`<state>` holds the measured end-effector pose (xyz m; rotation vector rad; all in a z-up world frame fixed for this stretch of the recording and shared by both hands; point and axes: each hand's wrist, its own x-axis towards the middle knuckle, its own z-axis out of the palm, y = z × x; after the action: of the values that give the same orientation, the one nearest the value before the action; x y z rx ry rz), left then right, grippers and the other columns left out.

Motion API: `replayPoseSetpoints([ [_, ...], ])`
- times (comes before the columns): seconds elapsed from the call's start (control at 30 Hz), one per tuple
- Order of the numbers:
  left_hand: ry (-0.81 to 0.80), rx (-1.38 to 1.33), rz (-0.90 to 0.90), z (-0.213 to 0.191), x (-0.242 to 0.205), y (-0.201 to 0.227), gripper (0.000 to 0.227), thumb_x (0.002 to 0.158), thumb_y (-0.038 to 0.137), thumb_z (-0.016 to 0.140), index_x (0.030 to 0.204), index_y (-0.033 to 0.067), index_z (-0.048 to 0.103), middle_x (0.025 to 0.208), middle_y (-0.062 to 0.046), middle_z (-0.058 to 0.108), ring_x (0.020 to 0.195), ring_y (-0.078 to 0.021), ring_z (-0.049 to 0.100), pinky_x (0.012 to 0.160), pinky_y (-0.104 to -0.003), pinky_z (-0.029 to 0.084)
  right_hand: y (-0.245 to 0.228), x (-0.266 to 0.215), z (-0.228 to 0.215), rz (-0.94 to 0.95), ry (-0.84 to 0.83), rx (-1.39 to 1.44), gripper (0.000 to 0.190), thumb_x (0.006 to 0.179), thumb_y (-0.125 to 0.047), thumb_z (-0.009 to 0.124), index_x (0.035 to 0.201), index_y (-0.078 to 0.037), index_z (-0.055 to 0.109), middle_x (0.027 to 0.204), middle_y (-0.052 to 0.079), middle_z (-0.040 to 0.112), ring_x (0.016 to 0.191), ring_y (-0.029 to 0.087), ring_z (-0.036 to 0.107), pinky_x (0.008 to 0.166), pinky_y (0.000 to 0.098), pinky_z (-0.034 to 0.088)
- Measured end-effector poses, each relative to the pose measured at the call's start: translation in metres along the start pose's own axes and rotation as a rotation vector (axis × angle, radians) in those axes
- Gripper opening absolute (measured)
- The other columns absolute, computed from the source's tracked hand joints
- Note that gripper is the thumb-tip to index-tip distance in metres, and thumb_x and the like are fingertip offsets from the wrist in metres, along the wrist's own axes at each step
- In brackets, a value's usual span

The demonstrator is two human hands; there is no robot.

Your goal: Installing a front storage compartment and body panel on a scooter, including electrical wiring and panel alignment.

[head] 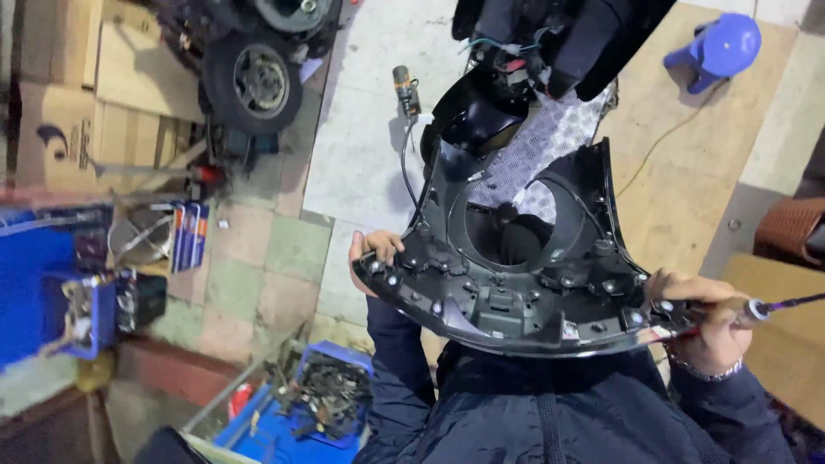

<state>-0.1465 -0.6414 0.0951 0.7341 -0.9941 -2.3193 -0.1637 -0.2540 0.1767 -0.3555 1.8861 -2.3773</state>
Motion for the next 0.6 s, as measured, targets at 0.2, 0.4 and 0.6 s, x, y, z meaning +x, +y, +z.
replayPoseSetpoints([
  [0.2, -0.273, 0.084, 0.025, 0.008, 0.055, -0.008, 0.048, 0.105, 0.018, 0.028, 0.059, 0.0124, 0.041, 0.057, -0.005, 0.034, 0.055, -0.0242, 0.042, 0.064, -0.036, 0.047, 0.026, 0.007, -0.009, 0.002, 0.183, 0.032, 0.054, 0.110, -0.065, 0.053, 0.100, -0.016, 0.071, 0.068, 0.012, 0.060, 0.062, 0.021, 0.054, 0.077, 0.0372, 0.044],
  [0.4, -0.275, 0.024, 0.083, 0.049, 0.115, -0.023, 0.034, 0.100, 0.014, 0.037, 0.077, 0.0062, 0.060, 0.055, -0.004, 0.029, 0.050, -0.0193, 0.029, 0.058, -0.035, 0.045, 0.058, 0.040, 0.007, -0.033, 0.314, 0.039, 0.053, 0.109, -0.062, 0.051, 0.097, -0.013, 0.066, 0.072, 0.009, 0.059, 0.067, 0.019, 0.055, 0.078, 0.0368, 0.040],
  [0.6, -0.267, 0.128, -0.093, 0.084, 0.156, -0.029, 0.049, 0.100, 0.013, 0.038, 0.051, 0.0145, 0.036, 0.050, -0.005, 0.030, 0.049, -0.0221, 0.033, 0.061, -0.037, 0.045, 0.069, 0.064, 0.024, -0.030, 0.478, -0.030, 0.046, 0.109, -0.044, 0.042, 0.088, -0.007, 0.061, 0.069, 0.012, 0.053, 0.063, 0.020, 0.050, 0.078, 0.0368, 0.040],
])
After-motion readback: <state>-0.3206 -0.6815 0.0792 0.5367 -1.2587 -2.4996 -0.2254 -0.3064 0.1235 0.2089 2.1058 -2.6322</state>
